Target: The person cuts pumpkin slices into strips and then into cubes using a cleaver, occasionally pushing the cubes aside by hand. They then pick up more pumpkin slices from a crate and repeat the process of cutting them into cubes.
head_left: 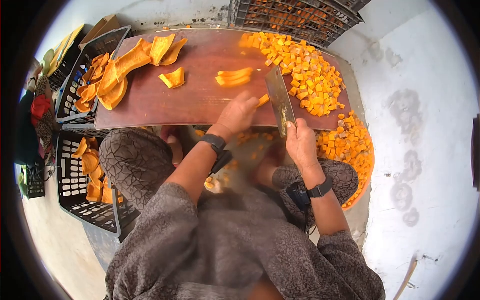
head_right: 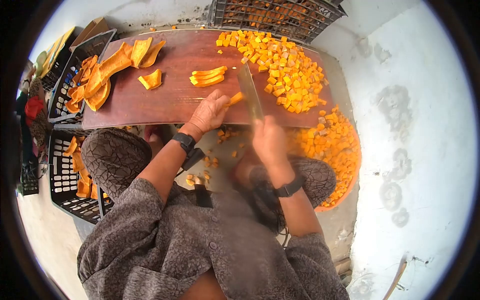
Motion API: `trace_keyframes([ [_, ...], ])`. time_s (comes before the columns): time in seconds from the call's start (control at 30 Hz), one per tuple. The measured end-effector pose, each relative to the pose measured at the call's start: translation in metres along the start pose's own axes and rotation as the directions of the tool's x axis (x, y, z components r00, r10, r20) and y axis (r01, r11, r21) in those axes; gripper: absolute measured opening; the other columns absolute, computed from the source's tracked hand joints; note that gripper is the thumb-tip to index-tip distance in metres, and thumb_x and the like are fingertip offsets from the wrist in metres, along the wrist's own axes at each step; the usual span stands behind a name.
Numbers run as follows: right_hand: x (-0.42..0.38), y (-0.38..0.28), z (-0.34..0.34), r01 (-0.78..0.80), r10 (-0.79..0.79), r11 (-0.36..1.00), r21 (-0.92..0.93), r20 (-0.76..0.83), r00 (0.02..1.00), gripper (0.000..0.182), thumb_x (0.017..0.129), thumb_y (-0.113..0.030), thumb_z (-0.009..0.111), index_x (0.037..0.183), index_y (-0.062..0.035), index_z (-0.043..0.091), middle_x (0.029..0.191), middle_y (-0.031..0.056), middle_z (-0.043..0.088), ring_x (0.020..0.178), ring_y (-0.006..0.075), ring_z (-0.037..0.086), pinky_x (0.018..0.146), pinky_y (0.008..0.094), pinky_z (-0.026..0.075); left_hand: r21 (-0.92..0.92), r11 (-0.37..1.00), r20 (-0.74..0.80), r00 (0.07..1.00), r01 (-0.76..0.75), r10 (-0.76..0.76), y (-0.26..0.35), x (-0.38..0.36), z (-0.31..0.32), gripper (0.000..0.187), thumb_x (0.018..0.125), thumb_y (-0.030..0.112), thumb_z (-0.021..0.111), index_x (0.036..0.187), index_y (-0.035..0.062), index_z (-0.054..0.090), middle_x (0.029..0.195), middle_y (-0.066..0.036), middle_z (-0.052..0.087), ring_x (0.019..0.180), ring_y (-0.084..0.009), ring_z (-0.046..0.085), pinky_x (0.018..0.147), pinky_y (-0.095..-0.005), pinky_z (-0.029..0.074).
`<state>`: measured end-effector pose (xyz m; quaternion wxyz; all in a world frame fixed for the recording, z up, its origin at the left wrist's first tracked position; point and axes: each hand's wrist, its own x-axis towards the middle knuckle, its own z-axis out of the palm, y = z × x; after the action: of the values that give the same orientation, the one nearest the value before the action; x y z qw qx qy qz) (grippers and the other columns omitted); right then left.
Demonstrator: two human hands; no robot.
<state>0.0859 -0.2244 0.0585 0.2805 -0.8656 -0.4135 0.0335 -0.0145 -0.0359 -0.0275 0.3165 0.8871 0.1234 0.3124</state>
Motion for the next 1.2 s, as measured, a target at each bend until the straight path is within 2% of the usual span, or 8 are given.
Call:
trace_keyframes([
  [0.23, 0.0, -0.008, 0.001, 0.019, -0.018, 0.999, -0.043, 0.026, 0.999, 0.024, 0.097, -0.021, 0.055, 0.097, 0.0028, 0.058, 0.076, 0.0267, 0.064, 0.077, 0.0464, 0.063, 0.065, 0.0478, 0.049, -0.054, 0.998, -0.068, 0.997, -0.043, 0.04, 0.0, -0.001, -0.002, 0.021, 0.081, 0.0, 0.059, 0.101, 0.0055, 0.059, 0.093, -0.017, 0.055, 0.092, -0.0397, 0.057, 0.078, -0.0449, 0.05],
  [0.43, 0.001, -0.014, 0.005, 0.076, -0.061, 0.971, -0.228, 0.071, 0.996, 0.025, 0.097, -0.023, 0.054, 0.095, 0.0014, 0.057, 0.071, 0.0259, 0.063, 0.072, 0.0469, 0.062, 0.064, 0.0524, 0.048, -0.08, 0.995, -0.085, 0.995, -0.052, 0.045, -0.006, -0.001, 0.001, 0.021, 0.082, 0.002, 0.059, 0.103, 0.0058, 0.058, 0.094, -0.016, 0.056, 0.092, -0.0395, 0.057, 0.079, -0.045, 0.05],
  [0.6, 0.0, -0.025, 0.006, 0.065, -0.025, 0.94, -0.334, 0.12, 0.992, 0.024, 0.097, -0.021, 0.051, 0.092, 0.0018, 0.053, 0.068, 0.0274, 0.062, 0.071, 0.0468, 0.063, 0.065, 0.0534, 0.049, -0.052, 0.996, -0.083, 0.993, 0.077, -0.081, 0.001, -0.002, -0.001, 0.021, 0.083, 0.006, 0.061, 0.103, 0.0062, 0.057, 0.096, -0.017, 0.057, 0.091, -0.041, 0.058, 0.078, -0.0467, 0.051],
  [0.83, 0.006, -0.032, 0.01, 0.089, -0.044, 0.931, -0.354, 0.134, 0.99, 0.021, 0.096, -0.018, 0.051, 0.089, 0.0027, 0.051, 0.069, 0.0268, 0.063, 0.07, 0.0465, 0.064, 0.064, 0.0526, 0.05, 0.007, 0.993, -0.091, 0.989, 0.119, -0.118, 0.002, -0.003, -0.001, 0.023, 0.081, 0.005, 0.062, 0.104, 0.006, 0.058, 0.095, -0.017, 0.058, 0.091, -0.0401, 0.059, 0.077, -0.0468, 0.051],
  [0.9, 0.01, -0.034, 0.013, 0.073, -0.008, 0.927, -0.368, 0.173, 0.985, 0.018, 0.094, -0.014, 0.052, 0.09, 0.0036, 0.052, 0.071, 0.0274, 0.063, 0.072, 0.0461, 0.064, 0.065, 0.0517, 0.051, 0.026, 0.998, -0.094, 0.994, 0.052, -0.049, 0.0, -0.003, -0.001, 0.023, 0.077, 0.003, 0.061, 0.1, 0.0046, 0.058, 0.095, -0.017, 0.058, 0.091, -0.0396, 0.059, 0.078, -0.0462, 0.05],
  [1.0, 0.021, -0.028, 0.026, 0.071, -0.008, 0.927, -0.369, 0.17, 0.985, 0.015, 0.09, -0.01, 0.054, 0.09, 0.0043, 0.053, 0.074, 0.0279, 0.064, 0.075, 0.0453, 0.065, 0.067, 0.0502, 0.052, 0.033, 0.997, -0.042, 0.997, 0.063, -0.062, -0.001, -0.003, -0.001, 0.022, 0.074, 0.0, 0.059, 0.095, 0.0033, 0.058, 0.094, -0.016, 0.057, 0.091, -0.0393, 0.059, 0.079, -0.0451, 0.05],
  [1.2, 0.043, -0.027, 0.032, 0.066, -0.008, 0.943, -0.328, 0.175, 0.985, 0.015, 0.087, -0.009, 0.055, 0.09, 0.005, 0.056, 0.08, 0.0282, 0.066, 0.082, 0.0443, 0.066, 0.073, 0.0501, 0.052, 0.008, 1.0, -0.063, 0.998, 0.022, -0.022, -0.004, -0.001, 0.002, 0.018, 0.074, -0.001, 0.058, 0.091, 0.0032, 0.058, 0.091, -0.017, 0.056, 0.091, -0.0394, 0.058, 0.08, -0.045, 0.05],
])
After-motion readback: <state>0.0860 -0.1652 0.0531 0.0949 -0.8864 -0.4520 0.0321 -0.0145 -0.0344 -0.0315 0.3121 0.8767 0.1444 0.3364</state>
